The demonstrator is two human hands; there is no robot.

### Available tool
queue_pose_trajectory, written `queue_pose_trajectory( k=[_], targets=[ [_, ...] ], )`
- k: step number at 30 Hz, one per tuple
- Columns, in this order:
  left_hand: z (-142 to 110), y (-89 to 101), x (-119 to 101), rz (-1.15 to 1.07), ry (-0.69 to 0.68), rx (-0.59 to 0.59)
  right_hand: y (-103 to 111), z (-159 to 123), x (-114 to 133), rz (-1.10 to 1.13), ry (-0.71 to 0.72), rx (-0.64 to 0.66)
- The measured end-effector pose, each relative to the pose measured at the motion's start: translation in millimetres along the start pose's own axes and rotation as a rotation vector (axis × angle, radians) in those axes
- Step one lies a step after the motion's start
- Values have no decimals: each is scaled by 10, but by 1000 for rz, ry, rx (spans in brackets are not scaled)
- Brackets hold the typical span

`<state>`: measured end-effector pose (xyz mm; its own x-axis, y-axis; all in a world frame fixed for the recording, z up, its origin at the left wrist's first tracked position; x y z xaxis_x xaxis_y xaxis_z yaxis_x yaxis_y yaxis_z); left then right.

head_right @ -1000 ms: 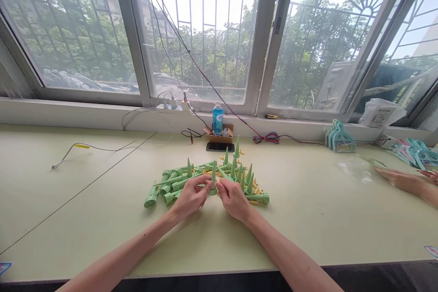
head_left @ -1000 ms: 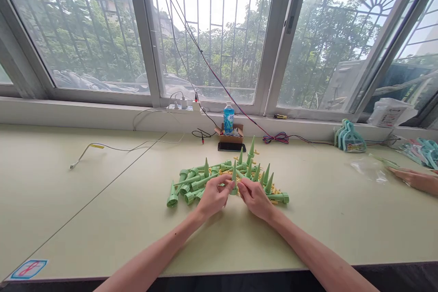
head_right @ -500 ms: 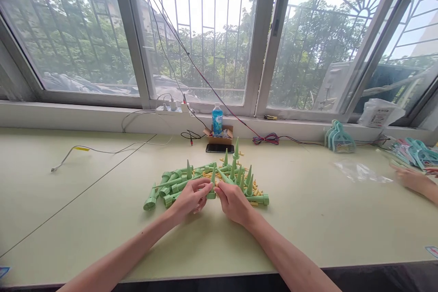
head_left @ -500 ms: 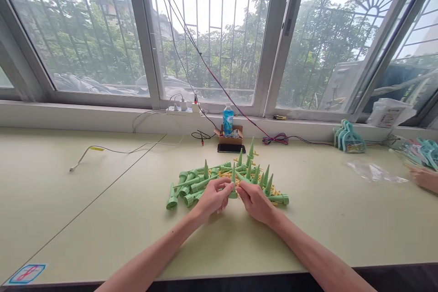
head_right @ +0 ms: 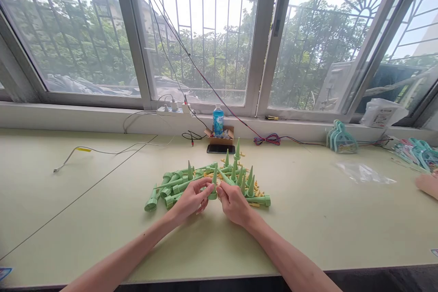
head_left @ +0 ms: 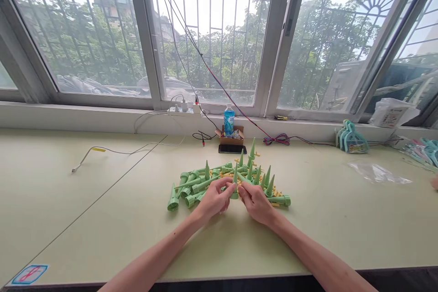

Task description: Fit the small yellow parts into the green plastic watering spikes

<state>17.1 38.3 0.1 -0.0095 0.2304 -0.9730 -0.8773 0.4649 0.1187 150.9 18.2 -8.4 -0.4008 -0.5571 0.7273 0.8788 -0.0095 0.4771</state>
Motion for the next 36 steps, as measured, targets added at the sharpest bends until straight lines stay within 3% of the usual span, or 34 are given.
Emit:
queue_pose_trajectory(
  k=[5, 13, 17, 23, 36],
  targets=[
    [10, -4, 10, 31, -50, -5, -14, 8, -20, 98, -64, -13],
    [-2, 11, -38, 206, -243, -52, -106, 30, -87, 486, -277, 76],
    [-5, 10, -44, 210, -252, -44, -120, 21, -110, 561, -300, 84],
    [16, 0, -21, 70, -147, -62, -90, 18, -93, 487, -225, 51],
    [2, 14, -13, -74, 68, 8, 0, 4, -33, 40, -32, 5]
  ],
)
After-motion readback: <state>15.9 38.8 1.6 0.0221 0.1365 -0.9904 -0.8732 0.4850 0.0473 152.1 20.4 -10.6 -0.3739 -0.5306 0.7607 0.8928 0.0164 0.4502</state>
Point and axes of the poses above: each hand's wrist, its own z-axis towards the middle knuckle, its own y-axis out of the back of the hand, x = y × z, the point moved 5 cm from there along z, towards the middle knuckle, and after that the axes turned 1 degree about -y, right-handed, at the moved point
